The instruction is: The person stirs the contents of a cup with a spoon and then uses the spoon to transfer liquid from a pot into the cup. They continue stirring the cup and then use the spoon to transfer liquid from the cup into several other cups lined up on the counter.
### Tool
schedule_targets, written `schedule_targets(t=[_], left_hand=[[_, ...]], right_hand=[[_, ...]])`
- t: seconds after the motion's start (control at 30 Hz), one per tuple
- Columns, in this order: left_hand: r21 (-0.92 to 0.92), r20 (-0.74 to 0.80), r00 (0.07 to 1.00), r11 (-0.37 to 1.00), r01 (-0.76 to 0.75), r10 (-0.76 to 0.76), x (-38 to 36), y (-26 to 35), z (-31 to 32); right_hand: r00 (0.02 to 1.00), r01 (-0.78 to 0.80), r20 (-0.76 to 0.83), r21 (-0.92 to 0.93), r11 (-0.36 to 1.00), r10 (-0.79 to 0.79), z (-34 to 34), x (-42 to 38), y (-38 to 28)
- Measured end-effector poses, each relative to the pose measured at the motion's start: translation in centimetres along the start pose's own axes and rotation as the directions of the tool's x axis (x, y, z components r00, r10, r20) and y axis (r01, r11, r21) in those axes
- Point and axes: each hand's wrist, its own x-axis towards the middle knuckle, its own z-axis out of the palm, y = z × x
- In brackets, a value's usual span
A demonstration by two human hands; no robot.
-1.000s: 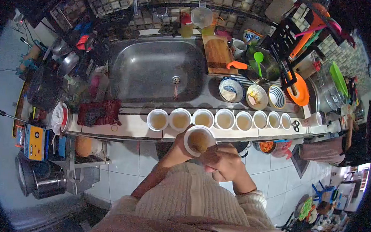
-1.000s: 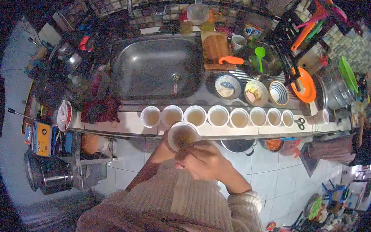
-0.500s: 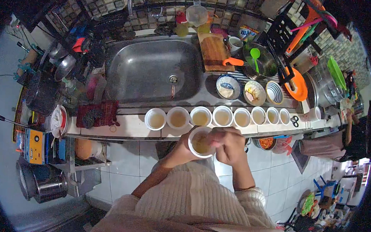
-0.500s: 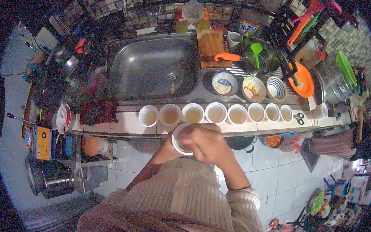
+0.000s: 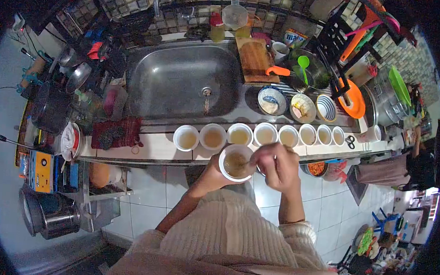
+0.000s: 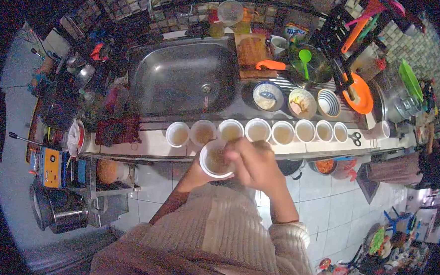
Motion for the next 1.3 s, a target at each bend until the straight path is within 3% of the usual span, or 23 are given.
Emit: schedule_targets(t=[0.1,0.13,0.17,0.23,0.27,0.3,0.37,0.43,0.47,0.5,0.57,0.63,0.67,0.77,0.83,0.9,0.93,0.97,1.03,1.1,1.17,1.23,1.3], left_hand=[[-0.055,-0.040,0.998,0.997,-0.054,0.052,-0.1,-0.5,0.6],[-0.053,-0.043,0.998,0.997,-0.057,0.054,0.0,-0.6,0.4],[-0.073,-0.019,0.999,0.997,-0.036,0.035,0.0,-0.7,0.0],[-0.095,0.005,1.000,0.995,-0.015,0.015,-0.1,-0.8,-0.2],[-0.108,0.010,1.000,0.994,-0.004,0.005,-0.2,-0.8,-0.1],[-0.121,0.016,1.000,0.993,0.007,-0.005,-0.3,-0.9,0.1],[-0.048,0.012,0.998,0.997,-0.054,0.055,-0.2,-1.0,0.3],[-0.043,-0.039,0.997,0.996,-0.075,0.074,-0.1,-0.9,0.1],[-0.055,0.004,1.000,0.998,0.023,-0.022,-0.1,-0.8,-0.6],[-0.055,0.003,1.000,0.998,0.024,-0.024,-0.1,-0.8,-0.8],[-0.002,-0.043,0.999,1.000,-0.016,0.016,-0.3,-0.6,-0.9],[0.052,-0.012,1.000,0.998,-0.027,0.028,-0.3,-0.7,-0.9],[0.000,-0.028,0.999,0.999,-0.034,0.034,-0.3,-1.2,-0.7],[-0.045,-0.042,0.999,0.999,-0.017,0.015,-0.3,-1.3,-1.3],[-0.041,-0.037,0.999,0.999,0.008,-0.009,-0.4,-0.5,-1.3],[0.031,0.013,1.000,0.999,-0.023,0.023,-0.6,0.6,-1.0],[-0.015,-0.009,1.000,1.000,-0.018,0.018,-0.6,-0.6,-0.9],[-0.014,-0.014,1.000,1.000,-0.023,0.023,-0.5,-0.9,-1.1],[-0.040,0.028,0.999,0.999,0.033,-0.031,-0.6,-1.0,-1.5],[-0.036,0.006,1.000,0.999,-0.015,0.015,-0.7,-0.4,-1.3],[-0.032,-0.009,0.998,0.998,-0.062,0.062,-0.7,-0.3,-1.0],[-0.021,-0.026,0.997,0.997,-0.077,0.077,-0.5,-0.6,-0.8],[-0.041,-0.023,0.996,0.995,-0.090,0.089,-0.1,-1.9,-1.0]], right_hand=[[0.997,0.024,-0.066,-0.150,0.988,-0.034,0.9,-0.2,0.3],[0.987,0.154,-0.042,-0.062,0.986,-0.157,0.8,0.3,-0.3],[0.987,0.156,-0.042,-0.060,0.986,-0.158,0.7,0.4,-0.4],[0.958,0.269,0.105,0.011,0.963,-0.268,0.0,0.3,-0.3],[0.993,0.079,0.089,0.041,0.996,-0.082,0.1,-0.6,-0.1],[0.993,0.078,0.088,0.041,0.996,-0.082,0.4,-0.5,-0.1],[0.993,-0.110,-0.047,-0.102,0.989,0.106,1.0,-0.1,-0.3],[0.997,-0.072,0.014,-0.050,0.996,0.073,0.8,-0.3,-0.3],[0.996,-0.056,0.063,0.026,0.998,0.055,0.8,-0.4,-0.5],[0.993,-0.046,0.113,0.102,0.994,0.034,0.6,-0.5,-0.6],[0.995,-0.021,0.096,0.023,1.000,0.019,0.8,-0.4,-0.1],[0.975,-0.215,-0.082,-0.109,0.971,0.207,1.3,0.0,-0.1],[0.991,-0.129,-0.066,-0.171,0.977,0.120,1.6,-0.5,0.3],[0.998,-0.027,0.060,-0.022,0.999,0.029,1.3,-0.2,-1.2],[0.995,-0.047,0.082,-0.102,0.994,0.056,1.1,-0.1,-1.1],[0.980,-0.188,-0.083,-0.072,0.979,0.182,1.5,0.5,-0.6],[0.993,-0.101,-0.077,-0.168,0.981,0.089,1.8,0.3,0.1],[0.994,-0.094,-0.074,-0.168,0.981,0.082,1.7,0.3,-0.1],[0.990,0.028,0.143,-0.039,0.999,-0.022,1.4,0.3,-1.2],[0.985,0.074,0.159,-0.088,0.993,-0.059,1.1,1.1,-1.4],[0.980,-0.198,0.007,-0.113,0.974,0.200,1.7,1.5,-0.7],[0.990,-0.140,0.004,-0.084,0.987,0.141,2.1,1.6,-0.2],[0.977,0.169,0.143,-0.086,0.982,-0.155,2.0,1.7,-0.9]])
